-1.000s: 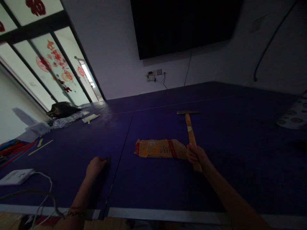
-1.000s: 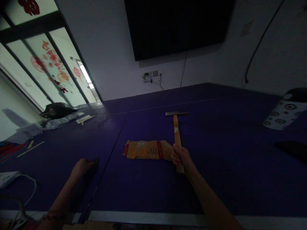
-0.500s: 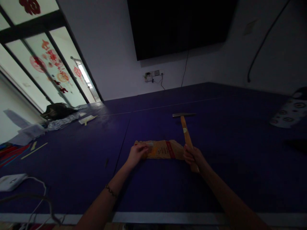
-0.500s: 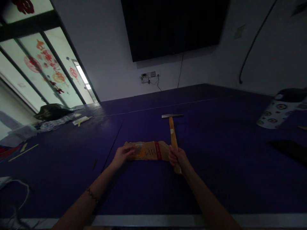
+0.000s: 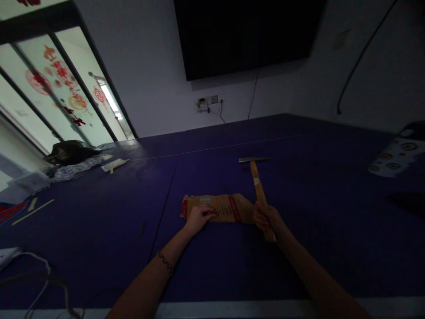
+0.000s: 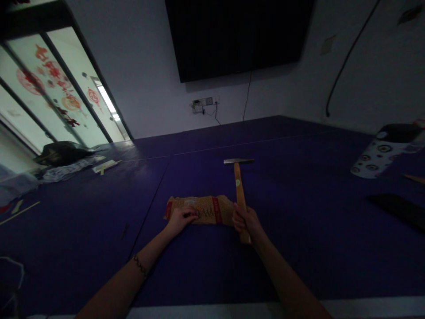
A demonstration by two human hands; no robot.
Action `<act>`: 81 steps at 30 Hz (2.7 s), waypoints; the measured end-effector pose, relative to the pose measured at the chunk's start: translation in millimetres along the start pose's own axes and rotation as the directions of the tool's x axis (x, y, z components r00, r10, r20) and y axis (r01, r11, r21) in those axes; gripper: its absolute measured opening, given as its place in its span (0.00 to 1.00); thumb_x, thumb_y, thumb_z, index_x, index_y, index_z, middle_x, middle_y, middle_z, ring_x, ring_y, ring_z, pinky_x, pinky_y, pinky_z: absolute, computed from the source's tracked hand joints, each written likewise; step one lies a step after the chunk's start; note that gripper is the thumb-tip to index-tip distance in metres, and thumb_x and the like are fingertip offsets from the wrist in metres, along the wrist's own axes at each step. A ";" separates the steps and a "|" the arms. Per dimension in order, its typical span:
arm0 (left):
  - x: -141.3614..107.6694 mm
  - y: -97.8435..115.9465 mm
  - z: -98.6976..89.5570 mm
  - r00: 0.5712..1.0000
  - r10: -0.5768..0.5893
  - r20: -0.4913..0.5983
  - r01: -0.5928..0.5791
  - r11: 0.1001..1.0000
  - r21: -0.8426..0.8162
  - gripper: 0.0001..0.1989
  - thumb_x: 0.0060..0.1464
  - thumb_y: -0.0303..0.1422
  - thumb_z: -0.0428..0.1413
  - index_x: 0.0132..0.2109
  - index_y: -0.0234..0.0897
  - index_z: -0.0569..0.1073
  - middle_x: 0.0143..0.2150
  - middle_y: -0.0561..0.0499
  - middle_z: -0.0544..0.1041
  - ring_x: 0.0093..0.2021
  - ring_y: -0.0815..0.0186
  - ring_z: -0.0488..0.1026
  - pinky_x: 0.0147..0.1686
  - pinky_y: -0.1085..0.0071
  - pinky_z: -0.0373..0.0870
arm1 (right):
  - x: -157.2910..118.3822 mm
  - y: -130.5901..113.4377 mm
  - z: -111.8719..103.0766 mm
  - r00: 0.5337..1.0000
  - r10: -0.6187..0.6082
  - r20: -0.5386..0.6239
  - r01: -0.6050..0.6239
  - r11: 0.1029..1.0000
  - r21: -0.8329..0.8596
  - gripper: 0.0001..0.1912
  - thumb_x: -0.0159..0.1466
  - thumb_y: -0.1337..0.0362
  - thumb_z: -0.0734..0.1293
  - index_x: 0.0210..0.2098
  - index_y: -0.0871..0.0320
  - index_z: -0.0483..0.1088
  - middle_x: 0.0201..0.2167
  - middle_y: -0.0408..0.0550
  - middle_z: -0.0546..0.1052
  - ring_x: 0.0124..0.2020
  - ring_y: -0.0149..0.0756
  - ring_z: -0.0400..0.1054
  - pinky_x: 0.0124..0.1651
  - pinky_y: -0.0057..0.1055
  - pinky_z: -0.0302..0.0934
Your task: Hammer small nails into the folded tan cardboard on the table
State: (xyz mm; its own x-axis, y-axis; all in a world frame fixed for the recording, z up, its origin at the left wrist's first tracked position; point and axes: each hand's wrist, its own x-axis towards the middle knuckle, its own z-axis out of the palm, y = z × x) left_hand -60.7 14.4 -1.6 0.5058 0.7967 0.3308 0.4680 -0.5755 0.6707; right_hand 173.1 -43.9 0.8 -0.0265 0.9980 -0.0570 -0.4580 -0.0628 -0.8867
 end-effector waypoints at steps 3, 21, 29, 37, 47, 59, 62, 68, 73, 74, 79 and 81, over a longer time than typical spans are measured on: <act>-0.1 0.2 1.2 1.000 -0.020 -0.022 0.020 1.000 0.008 0.05 0.46 0.31 0.56 0.29 0.35 0.75 0.29 0.50 0.77 0.32 0.67 0.73 0.35 0.72 0.68 | 0.6 0.8 -0.4 1.000 0.014 0.017 -0.014 1.000 -0.007 0.27 0.42 0.46 0.70 0.14 0.56 0.51 0.07 0.30 0.47 0.07 0.18 0.38 0.06 0.19 0.43; 0.7 2.8 2.0 0.994 -0.029 -0.105 0.027 1.000 -0.016 0.04 0.40 0.27 0.60 0.21 0.33 0.74 0.27 0.50 0.76 0.30 0.68 0.72 0.33 0.73 0.69 | -5.1 1.4 4.3 0.999 0.037 -0.005 -0.037 0.999 -0.039 0.25 0.44 0.48 0.70 0.15 0.57 0.52 0.08 0.31 0.49 0.08 0.18 0.41 0.06 0.19 0.44; -0.7 7.2 8.6 0.981 -0.178 -0.082 0.178 0.984 -0.004 0.04 0.42 0.29 0.58 0.29 0.34 0.75 0.27 0.52 0.76 0.28 0.69 0.71 0.30 0.74 0.67 | -4.9 1.0 6.7 0.998 0.046 -0.033 -0.047 0.998 -0.031 0.26 0.41 0.47 0.71 0.15 0.57 0.52 0.08 0.30 0.49 0.08 0.17 0.40 0.06 0.18 0.44; 10.7 11.0 1.6 0.965 -0.239 0.110 0.235 0.971 0.052 0.06 0.41 0.29 0.58 0.31 0.35 0.75 0.27 0.54 0.76 0.28 0.70 0.71 0.28 0.77 0.64 | -5.2 -3.1 10.5 0.996 0.073 -0.048 -0.074 0.997 -0.029 0.28 0.38 0.47 0.72 0.13 0.58 0.51 0.07 0.30 0.49 0.07 0.17 0.41 0.06 0.18 0.43; 7.8 6.9 5.7 0.986 -0.164 0.014 0.164 0.986 0.017 0.05 0.41 0.34 0.59 0.28 0.38 0.77 0.34 0.52 0.77 0.36 0.67 0.72 0.38 0.74 0.66 | -7.4 0.6 13.9 0.992 0.101 -0.077 -0.103 0.994 -0.019 0.28 0.37 0.46 0.72 0.13 0.58 0.52 0.07 0.31 0.50 0.07 0.16 0.42 0.06 0.18 0.44; 8.7 12.9 6.3 0.964 -0.267 0.002 0.265 0.958 0.107 0.09 0.45 0.39 0.55 0.31 0.40 0.76 0.34 0.54 0.78 0.36 0.66 0.72 0.33 0.74 0.65 | -6.1 2.0 14.5 0.985 0.144 -0.098 -0.147 0.989 -0.028 0.28 0.36 0.47 0.72 0.13 0.58 0.52 0.08 0.30 0.50 0.07 0.16 0.41 0.06 0.18 0.43; 9.3 16.1 6.3 0.969 -0.248 0.007 0.244 0.957 0.155 0.08 0.46 0.37 0.55 0.31 0.40 0.76 0.35 0.54 0.77 0.37 0.67 0.72 0.33 0.74 0.64 | -5.5 2.8 14.4 0.984 0.142 -0.105 -0.147 0.989 -0.036 0.29 0.35 0.46 0.72 0.13 0.57 0.51 0.07 0.30 0.49 0.07 0.16 0.41 0.06 0.18 0.43; 8.4 17.2 9.9 0.971 -0.238 -0.034 0.240 0.952 0.191 0.06 0.46 0.36 0.55 0.32 0.41 0.76 0.37 0.55 0.77 0.37 0.67 0.72 0.34 0.74 0.64 | -6.8 1.0 15.7 0.984 0.139 -0.115 -0.145 0.988 -0.049 0.28 0.35 0.46 0.72 0.14 0.57 0.51 0.08 0.30 0.49 0.07 0.17 0.41 0.06 0.18 0.43; 5.8 16.7 13.3 0.969 -0.235 -0.075 0.244 0.956 0.164 0.06 0.46 0.35 0.56 0.32 0.42 0.76 0.36 0.55 0.77 0.36 0.68 0.73 0.36 0.74 0.65 | -8.7 -0.6 17.7 0.985 0.141 -0.101 -0.148 0.987 -0.066 0.28 0.35 0.46 0.72 0.13 0.57 0.51 0.07 0.31 0.50 0.07 0.17 0.42 0.06 0.19 0.44; 5.7 16.5 13.1 0.970 -0.232 -0.074 0.241 0.958 0.155 0.06 0.45 0.35 0.57 0.31 0.41 0.77 0.35 0.55 0.77 0.36 0.68 0.73 0.36 0.74 0.65 | -8.8 -0.5 17.9 0.985 0.139 -0.098 -0.146 0.987 -0.070 0.28 0.35 0.46 0.72 0.13 0.57 0.51 0.08 0.31 0.50 0.07 0.17 0.42 0.06 0.19 0.44; 7.6 14.6 10.7 0.972 -0.229 -0.057 0.234 0.968 0.095 0.05 0.43 0.35 0.59 0.27 0.40 0.77 0.33 0.55 0.77 0.34 0.69 0.72 0.35 0.75 0.65 | -8.3 -2.6 19.6 0.990 0.111 -0.088 -0.119 0.988 -0.100 0.27 0.37 0.46 0.71 0.13 0.57 0.51 0.07 0.31 0.50 0.07 0.17 0.42 0.06 0.19 0.44; 8.4 13.9 10.9 0.970 -0.234 -0.066 0.239 0.967 0.087 0.05 0.41 0.36 0.60 0.26 0.40 0.76 0.32 0.54 0.77 0.33 0.69 0.72 0.35 0.75 0.65 | -11.5 -7.2 22.8 0.991 0.097 -0.092 -0.108 0.987 -0.117 0.27 0.38 0.47 0.70 0.14 0.57 0.52 0.07 0.31 0.51 0.07 0.18 0.42 0.06 0.19 0.44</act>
State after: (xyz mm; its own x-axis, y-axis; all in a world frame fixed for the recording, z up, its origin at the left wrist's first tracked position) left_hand -42.0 11.1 3.3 0.3335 0.9196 0.2075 0.6366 -0.3821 0.6699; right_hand 156.4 -54.9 18.4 0.0109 0.9827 -0.1848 -0.3454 -0.1697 -0.9230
